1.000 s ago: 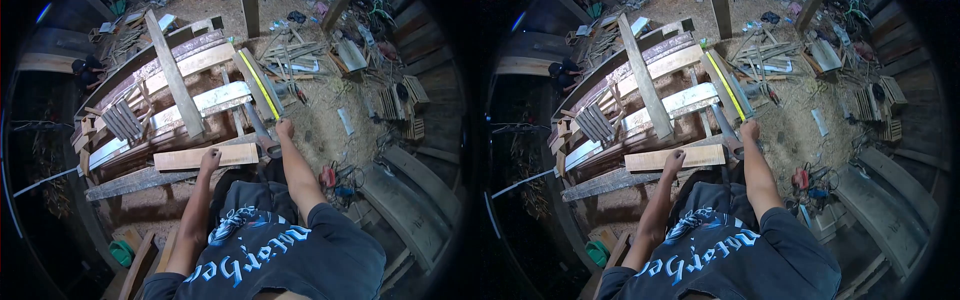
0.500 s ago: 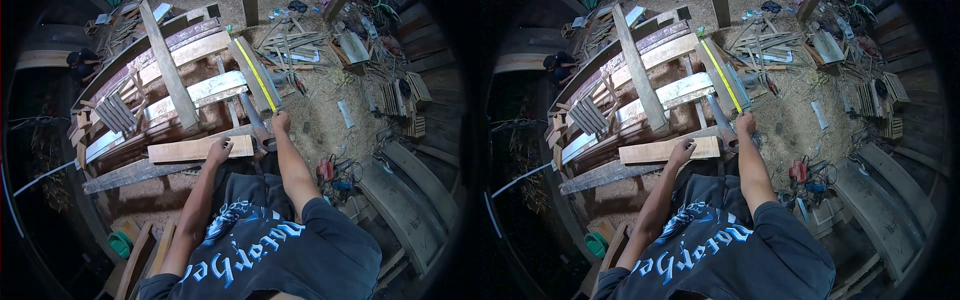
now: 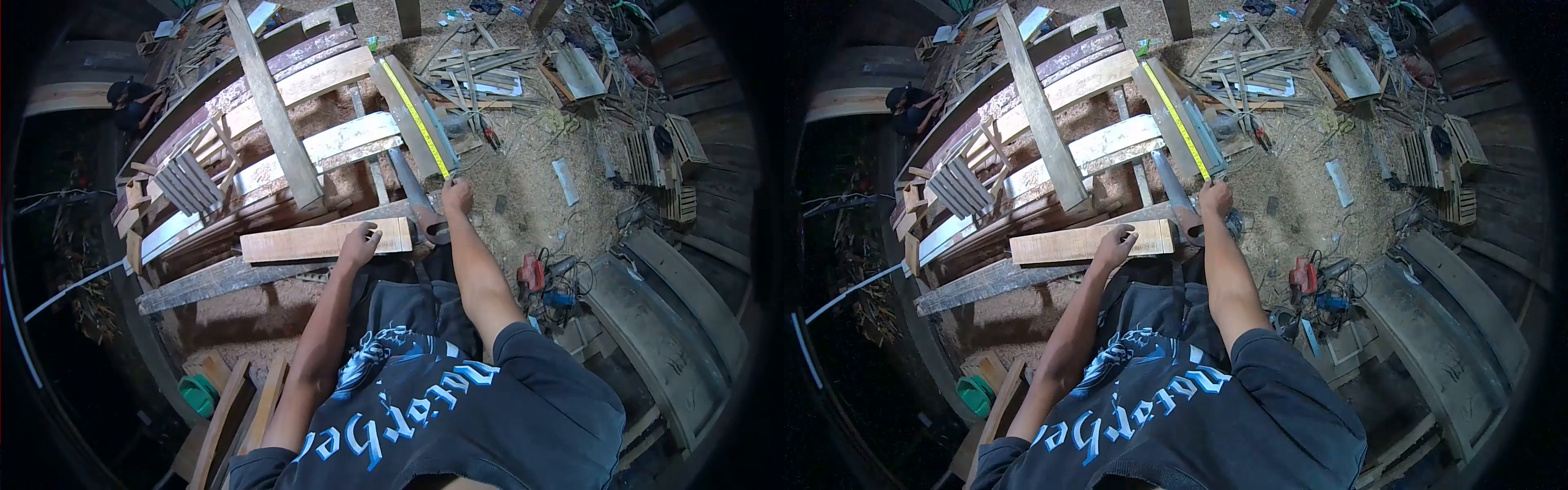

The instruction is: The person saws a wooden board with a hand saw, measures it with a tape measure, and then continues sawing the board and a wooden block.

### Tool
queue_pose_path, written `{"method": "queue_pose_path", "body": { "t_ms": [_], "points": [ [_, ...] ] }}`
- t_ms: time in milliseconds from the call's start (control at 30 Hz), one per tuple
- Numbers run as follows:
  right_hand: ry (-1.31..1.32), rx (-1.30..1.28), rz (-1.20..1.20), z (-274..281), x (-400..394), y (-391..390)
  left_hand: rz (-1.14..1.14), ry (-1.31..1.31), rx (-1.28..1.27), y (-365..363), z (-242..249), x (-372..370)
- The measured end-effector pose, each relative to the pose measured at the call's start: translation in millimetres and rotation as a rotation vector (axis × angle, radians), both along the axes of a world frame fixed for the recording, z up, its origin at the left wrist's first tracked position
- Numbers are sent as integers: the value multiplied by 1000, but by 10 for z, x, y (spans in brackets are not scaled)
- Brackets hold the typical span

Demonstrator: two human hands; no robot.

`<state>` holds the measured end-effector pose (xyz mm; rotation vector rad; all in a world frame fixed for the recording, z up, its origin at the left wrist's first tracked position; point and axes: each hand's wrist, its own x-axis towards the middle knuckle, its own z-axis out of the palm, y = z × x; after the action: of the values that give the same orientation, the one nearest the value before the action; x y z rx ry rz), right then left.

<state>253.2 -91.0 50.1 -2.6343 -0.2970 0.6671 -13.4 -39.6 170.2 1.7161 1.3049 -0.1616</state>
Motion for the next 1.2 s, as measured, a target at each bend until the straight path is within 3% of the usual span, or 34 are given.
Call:
{"method": "queue_pose_path", "body": {
  "t_ms": [400,500,733,767,900,1033,1133,1167,1200],
  "points": [
    [-15,7,40,130,-51,-17,-38,-19,53,-30,-103,-169],
    [102,35,115,246,-91,13,-8,-11,-15,-42,-97,-157],
    [335,318,-148,325,-13,110,21,-77,12,-72,-176,-188],
    [392,377,-158,-164,95,65,34,-93,12,-76,-189,-205],
    [518,308,-232,433,139,-296,153,-205,-78,-86,-455,-376],
    [630,320,-298,-14,304,-830,232,-271,-89,-110,-895,-643],
    [582,230,-306,-246,456,-1146,253,-197,-94,-221,-900,-835],
    [718,312,-357,320,380,-1139,253,-140,-68,-260,-927,-887],
    [801,276,-354,318,458,-1153,260,-83,-43,-300,-953,-909]
  ]
}}
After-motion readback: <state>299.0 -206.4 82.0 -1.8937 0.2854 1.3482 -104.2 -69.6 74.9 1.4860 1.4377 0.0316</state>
